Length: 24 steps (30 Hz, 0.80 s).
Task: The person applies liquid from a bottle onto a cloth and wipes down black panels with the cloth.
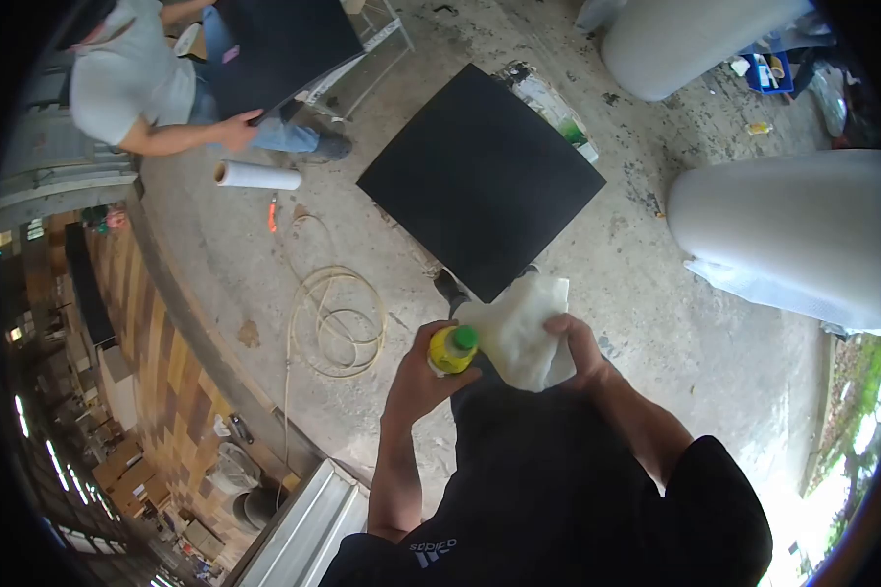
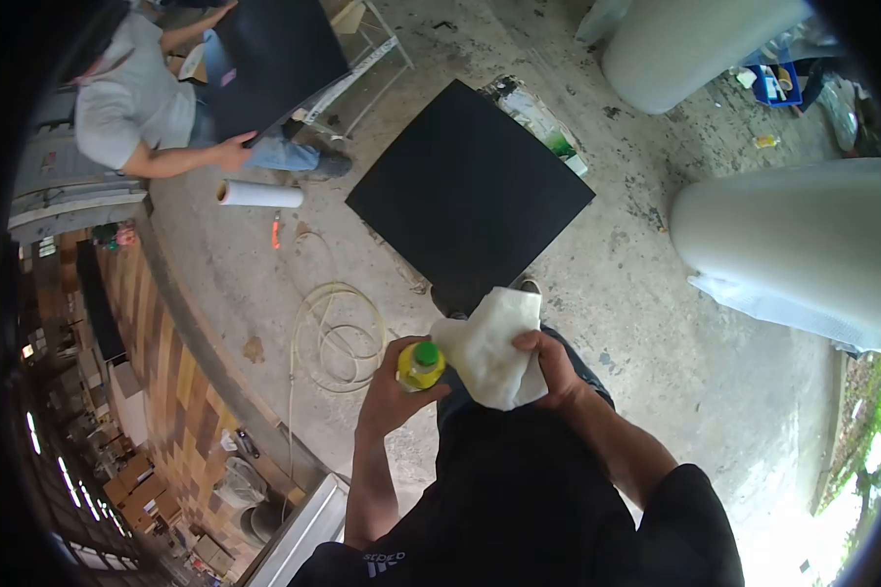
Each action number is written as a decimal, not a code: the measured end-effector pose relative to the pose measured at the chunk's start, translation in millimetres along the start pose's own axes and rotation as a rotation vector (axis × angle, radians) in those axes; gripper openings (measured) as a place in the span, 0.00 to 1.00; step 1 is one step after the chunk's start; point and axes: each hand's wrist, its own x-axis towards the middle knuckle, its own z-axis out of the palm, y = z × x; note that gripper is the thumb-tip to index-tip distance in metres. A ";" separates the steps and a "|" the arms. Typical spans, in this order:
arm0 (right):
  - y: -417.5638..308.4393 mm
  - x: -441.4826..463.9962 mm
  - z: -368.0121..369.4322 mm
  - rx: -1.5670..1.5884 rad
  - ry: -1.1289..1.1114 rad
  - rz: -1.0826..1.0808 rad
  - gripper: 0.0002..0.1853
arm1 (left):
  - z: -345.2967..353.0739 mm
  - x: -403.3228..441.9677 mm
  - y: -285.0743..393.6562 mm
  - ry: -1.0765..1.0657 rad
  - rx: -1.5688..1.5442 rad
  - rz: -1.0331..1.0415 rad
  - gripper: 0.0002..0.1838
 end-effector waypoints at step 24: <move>138.3 98.2 2.0 0.314 0.302 -0.153 0.41 | -118.1 74.0 -202.0 -0.305 -0.102 0.019 0.47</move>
